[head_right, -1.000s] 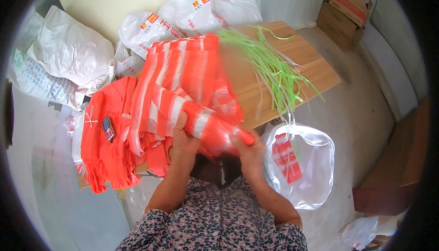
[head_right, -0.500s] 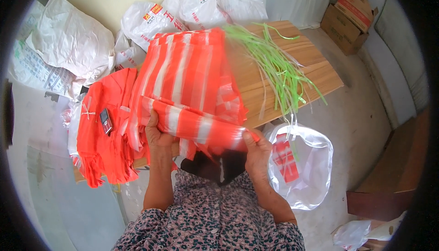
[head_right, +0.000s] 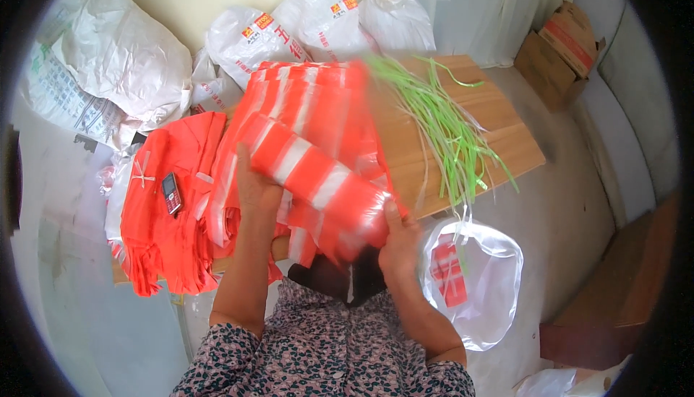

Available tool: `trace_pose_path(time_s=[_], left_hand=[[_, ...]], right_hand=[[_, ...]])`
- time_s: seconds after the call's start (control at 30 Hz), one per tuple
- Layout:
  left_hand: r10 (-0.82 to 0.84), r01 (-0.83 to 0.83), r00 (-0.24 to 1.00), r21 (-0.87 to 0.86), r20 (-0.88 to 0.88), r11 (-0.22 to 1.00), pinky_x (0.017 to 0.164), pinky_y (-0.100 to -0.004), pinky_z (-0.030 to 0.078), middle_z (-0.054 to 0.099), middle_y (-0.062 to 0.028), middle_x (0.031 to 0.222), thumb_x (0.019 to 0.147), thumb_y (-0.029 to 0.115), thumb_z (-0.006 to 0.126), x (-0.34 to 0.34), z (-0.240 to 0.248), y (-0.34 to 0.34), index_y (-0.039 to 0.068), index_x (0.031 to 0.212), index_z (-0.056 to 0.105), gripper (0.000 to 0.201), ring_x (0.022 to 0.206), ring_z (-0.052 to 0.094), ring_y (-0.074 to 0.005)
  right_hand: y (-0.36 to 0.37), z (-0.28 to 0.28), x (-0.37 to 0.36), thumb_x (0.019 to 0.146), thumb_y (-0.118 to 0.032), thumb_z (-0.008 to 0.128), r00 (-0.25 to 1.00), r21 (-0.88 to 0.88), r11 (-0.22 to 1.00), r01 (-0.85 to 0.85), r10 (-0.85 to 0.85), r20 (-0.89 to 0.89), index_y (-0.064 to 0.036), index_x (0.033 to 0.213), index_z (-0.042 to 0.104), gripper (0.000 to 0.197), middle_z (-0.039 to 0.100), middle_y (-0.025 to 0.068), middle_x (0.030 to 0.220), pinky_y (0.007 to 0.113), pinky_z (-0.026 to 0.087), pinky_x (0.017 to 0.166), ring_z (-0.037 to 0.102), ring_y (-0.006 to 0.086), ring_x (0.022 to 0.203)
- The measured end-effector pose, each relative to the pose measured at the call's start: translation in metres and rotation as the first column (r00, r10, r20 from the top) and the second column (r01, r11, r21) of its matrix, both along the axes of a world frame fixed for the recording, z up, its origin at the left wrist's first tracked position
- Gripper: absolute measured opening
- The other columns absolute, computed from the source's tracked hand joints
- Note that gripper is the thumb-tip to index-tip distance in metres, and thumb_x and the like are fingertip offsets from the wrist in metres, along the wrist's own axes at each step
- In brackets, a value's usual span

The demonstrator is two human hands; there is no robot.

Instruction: The person rolls plastic bags into bundles, ties them with plastic strips, and places the bundles into a bag. The person then separates, folds, and arranges more plastic bags on the table.

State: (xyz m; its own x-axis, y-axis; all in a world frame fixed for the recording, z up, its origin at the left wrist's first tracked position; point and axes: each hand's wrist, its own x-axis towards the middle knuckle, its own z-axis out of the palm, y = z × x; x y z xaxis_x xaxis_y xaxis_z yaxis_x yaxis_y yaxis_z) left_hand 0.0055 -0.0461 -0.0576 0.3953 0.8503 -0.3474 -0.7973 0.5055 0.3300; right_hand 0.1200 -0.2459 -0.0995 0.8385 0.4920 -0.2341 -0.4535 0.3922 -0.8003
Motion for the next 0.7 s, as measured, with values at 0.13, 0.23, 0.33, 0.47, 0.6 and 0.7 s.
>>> trace_pose_path(time_s=[0.13, 0.23, 0.33, 0.47, 0.6, 0.7], left_hand=[[0.605, 0.376, 0.56, 0.825, -0.566, 0.422, 0.081, -0.0334, 0.05, 0.059, -0.0087, 0.106, 0.082, 0.013, 0.069, 0.007, -0.065, -0.021, 0.003, 0.116, 0.053, 0.038, 0.093, 0.059, -0.0224], [-0.1, 0.174, 0.954, 0.253, -0.281, 0.952, 0.08, -0.0303, 0.051, 0.058, -0.0086, 0.105, 0.08, 0.005, 0.066, 0.024, -0.026, -0.064, 0.003, 0.115, 0.051, 0.038, 0.093, 0.058, -0.0198], [-0.095, 0.177, 0.935, 0.22, -0.341, 0.959, 0.08, -0.0306, 0.051, 0.058, -0.008, 0.106, 0.078, 0.003, 0.068, 0.018, -0.031, -0.071, 0.003, 0.115, 0.051, 0.041, 0.093, 0.058, -0.0191], [-0.111, 0.194, 0.921, 0.193, -0.374, 0.962, 0.079, -0.0322, 0.052, 0.059, -0.008, 0.106, 0.077, 0.002, 0.068, 0.01, -0.028, -0.077, 0.002, 0.115, 0.051, 0.041, 0.093, 0.059, -0.0186], [-0.196, 0.323, 0.884, 0.251, -0.425, 0.913, 0.076, -0.0337, 0.053, 0.061, -0.0083, 0.1, 0.076, 0.003, 0.069, -0.002, -0.023, -0.075, 0.001, 0.113, 0.052, 0.041, 0.088, 0.061, -0.0189], [-0.234, 0.397, 0.849, 0.277, -0.474, 0.875, 0.075, -0.034, 0.053, 0.062, -0.0086, 0.098, 0.074, 0.002, 0.07, -0.011, -0.025, -0.072, 0.0, 0.11, 0.054, 0.039, 0.085, 0.062, -0.0194]], right_hand=[[0.01, 0.008, -0.025, 0.091, -0.014, 0.062, 0.999, 0.057, 0.998, -0.036, 0.037, -0.024, 0.0028, 0.111, 0.061, 0.026, 0.065, 0.0073, 0.1, 0.028, 0.049, 0.077, 0.059, 0.0135, 0.086], [0.0, -0.007, -0.022, 0.09, -0.013, 0.064, 0.996, -0.005, 0.997, -0.078, 0.078, -0.039, 0.0024, 0.11, 0.061, 0.026, 0.065, 0.0077, 0.101, 0.028, 0.05, 0.079, 0.061, 0.014, 0.087], [-0.008, -0.012, -0.029, 0.089, -0.013, 0.065, 0.987, -0.046, 0.986, -0.16, 0.16, -0.012, 0.0021, 0.108, 0.061, 0.024, 0.066, 0.0078, 0.1, 0.029, 0.053, 0.078, 0.063, 0.0143, 0.086], [-0.02, -0.018, -0.037, 0.088, -0.013, 0.066, 0.946, -0.206, 0.928, -0.312, 0.323, 0.025, 0.0021, 0.104, 0.061, 0.022, 0.065, 0.0051, 0.091, 0.027, 0.054, 0.068, 0.062, 0.0117, 0.076], [-0.03, -0.011, -0.041, 0.087, -0.018, 0.068, 0.904, -0.217, 0.886, -0.411, 0.427, 0.031, 0.0016, 0.1, 0.062, 0.024, 0.064, 0.003, 0.085, 0.024, 0.052, 0.062, 0.061, 0.0094, 0.07], [-0.034, -0.007, -0.034, 0.087, -0.021, 0.068, 0.823, -0.368, 0.784, -0.501, 0.563, 0.078, 0.0031, 0.101, 0.063, 0.029, 0.065, 0.0036, 0.085, 0.023, 0.05, 0.067, 0.06, 0.0094, 0.074]])
